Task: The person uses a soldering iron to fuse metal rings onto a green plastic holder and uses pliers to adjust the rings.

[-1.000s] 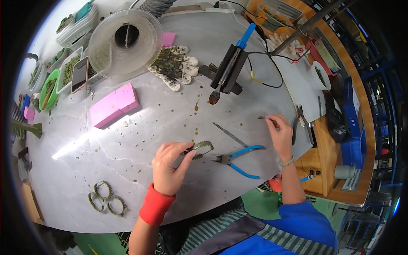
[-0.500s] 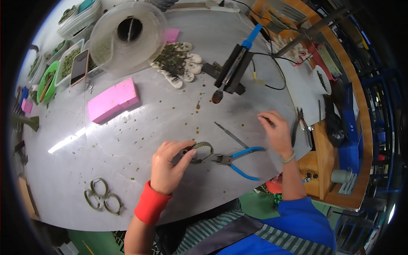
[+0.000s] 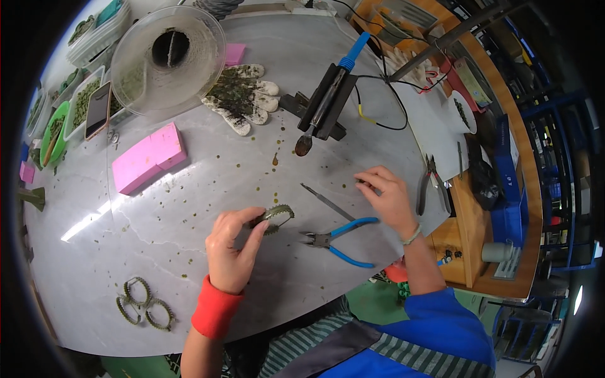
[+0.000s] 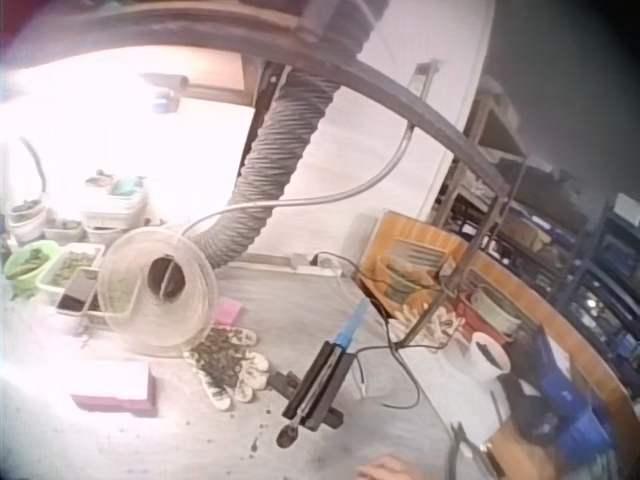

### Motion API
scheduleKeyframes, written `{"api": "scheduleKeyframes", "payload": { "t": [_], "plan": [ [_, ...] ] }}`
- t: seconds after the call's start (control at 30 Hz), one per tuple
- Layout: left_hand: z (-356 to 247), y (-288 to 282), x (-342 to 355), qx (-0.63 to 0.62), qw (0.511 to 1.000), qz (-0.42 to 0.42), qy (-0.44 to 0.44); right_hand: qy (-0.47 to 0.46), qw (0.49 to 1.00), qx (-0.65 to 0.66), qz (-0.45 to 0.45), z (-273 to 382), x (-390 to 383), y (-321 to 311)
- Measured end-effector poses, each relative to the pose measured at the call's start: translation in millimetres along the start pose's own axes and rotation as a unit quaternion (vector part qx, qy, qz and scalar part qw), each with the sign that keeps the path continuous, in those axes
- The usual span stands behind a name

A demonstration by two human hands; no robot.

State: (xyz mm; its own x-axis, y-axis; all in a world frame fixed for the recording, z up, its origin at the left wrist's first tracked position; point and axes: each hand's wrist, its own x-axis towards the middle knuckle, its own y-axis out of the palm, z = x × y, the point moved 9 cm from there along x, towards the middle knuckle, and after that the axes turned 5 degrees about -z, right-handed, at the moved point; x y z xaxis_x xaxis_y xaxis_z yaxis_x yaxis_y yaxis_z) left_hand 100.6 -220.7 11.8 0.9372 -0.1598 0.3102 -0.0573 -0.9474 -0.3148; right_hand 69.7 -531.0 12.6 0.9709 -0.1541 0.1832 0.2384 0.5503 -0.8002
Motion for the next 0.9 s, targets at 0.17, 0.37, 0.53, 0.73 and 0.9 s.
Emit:
{"api": "scheduleKeyframes", "payload": {
  "t": [0.17,0.37,0.53,0.73,0.9],
  "plan": [
    [0,-3,1,0.005,1.000,-0.013,-0.002,-0.040,0.998,0.007,-0.038,8,1,-2],
    [-2,-5,2,0.025,0.999,-0.009,0.020,0.076,0.984,0.164,0.011,-18,2,-6],
    [-1,-1,4,0.012,1.000,0.014,0.014,-0.004,0.999,0.047,-0.016,-10,3,-10],
    [-5,0,5,0.007,0.999,0.017,0.036,0.008,0.996,0.086,-0.021,-18,5,-12],
    [-2,0,5,0.010,1.000,0.019,0.015,-0.027,0.998,-0.004,-0.048,-17,5,-17]
  ]
}}
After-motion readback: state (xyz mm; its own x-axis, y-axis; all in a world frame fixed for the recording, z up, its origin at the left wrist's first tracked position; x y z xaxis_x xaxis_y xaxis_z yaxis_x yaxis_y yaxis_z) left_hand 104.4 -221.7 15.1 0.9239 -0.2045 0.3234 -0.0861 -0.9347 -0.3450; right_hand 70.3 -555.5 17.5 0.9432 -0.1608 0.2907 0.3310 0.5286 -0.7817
